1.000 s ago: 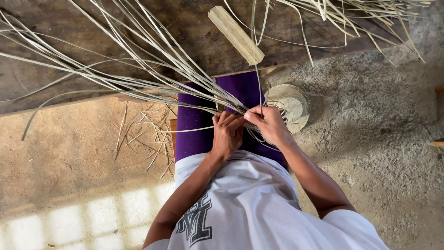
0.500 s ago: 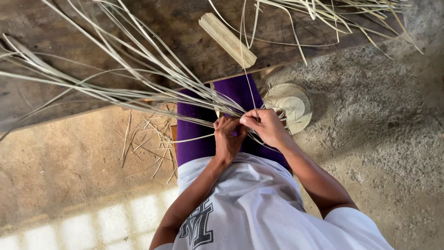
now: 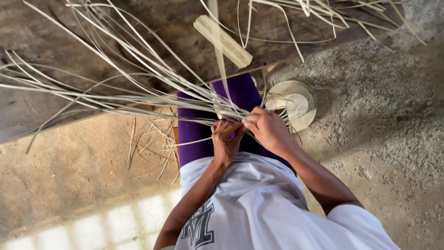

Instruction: Weaving natural fibers into a circular pattern to create a hat or basket base.

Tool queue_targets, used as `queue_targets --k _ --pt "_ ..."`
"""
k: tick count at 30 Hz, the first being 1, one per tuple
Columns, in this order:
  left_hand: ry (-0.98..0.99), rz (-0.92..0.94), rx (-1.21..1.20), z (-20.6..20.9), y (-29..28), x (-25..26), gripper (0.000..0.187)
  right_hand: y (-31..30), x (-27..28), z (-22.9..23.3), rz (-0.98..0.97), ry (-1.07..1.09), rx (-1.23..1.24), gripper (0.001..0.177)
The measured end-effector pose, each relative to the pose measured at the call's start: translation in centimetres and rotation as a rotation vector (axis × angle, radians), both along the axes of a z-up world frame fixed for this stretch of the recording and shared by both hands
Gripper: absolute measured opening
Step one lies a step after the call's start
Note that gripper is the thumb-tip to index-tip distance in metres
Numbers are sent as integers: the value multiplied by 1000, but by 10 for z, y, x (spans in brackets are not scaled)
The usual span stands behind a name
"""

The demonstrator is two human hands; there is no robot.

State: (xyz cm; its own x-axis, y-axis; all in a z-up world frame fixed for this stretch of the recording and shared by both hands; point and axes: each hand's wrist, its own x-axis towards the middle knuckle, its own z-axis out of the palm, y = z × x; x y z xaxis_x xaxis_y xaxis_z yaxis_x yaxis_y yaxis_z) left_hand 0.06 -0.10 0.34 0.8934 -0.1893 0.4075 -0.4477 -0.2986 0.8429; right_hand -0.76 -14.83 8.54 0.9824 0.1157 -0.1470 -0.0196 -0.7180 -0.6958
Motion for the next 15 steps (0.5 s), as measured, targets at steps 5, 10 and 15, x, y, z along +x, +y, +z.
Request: queue_targets --k 5,10,15 --pt "24 15 -47 3 -2 1 2 -3 8 -17 -60 12 -101 13" --pt "7 6 -20 6 -3 0 2 -1 16 -5 -16 130 -121 14" --pt "10 -27 12 14 -2 -2 2 3 29 -5 -2 223 -183 18"
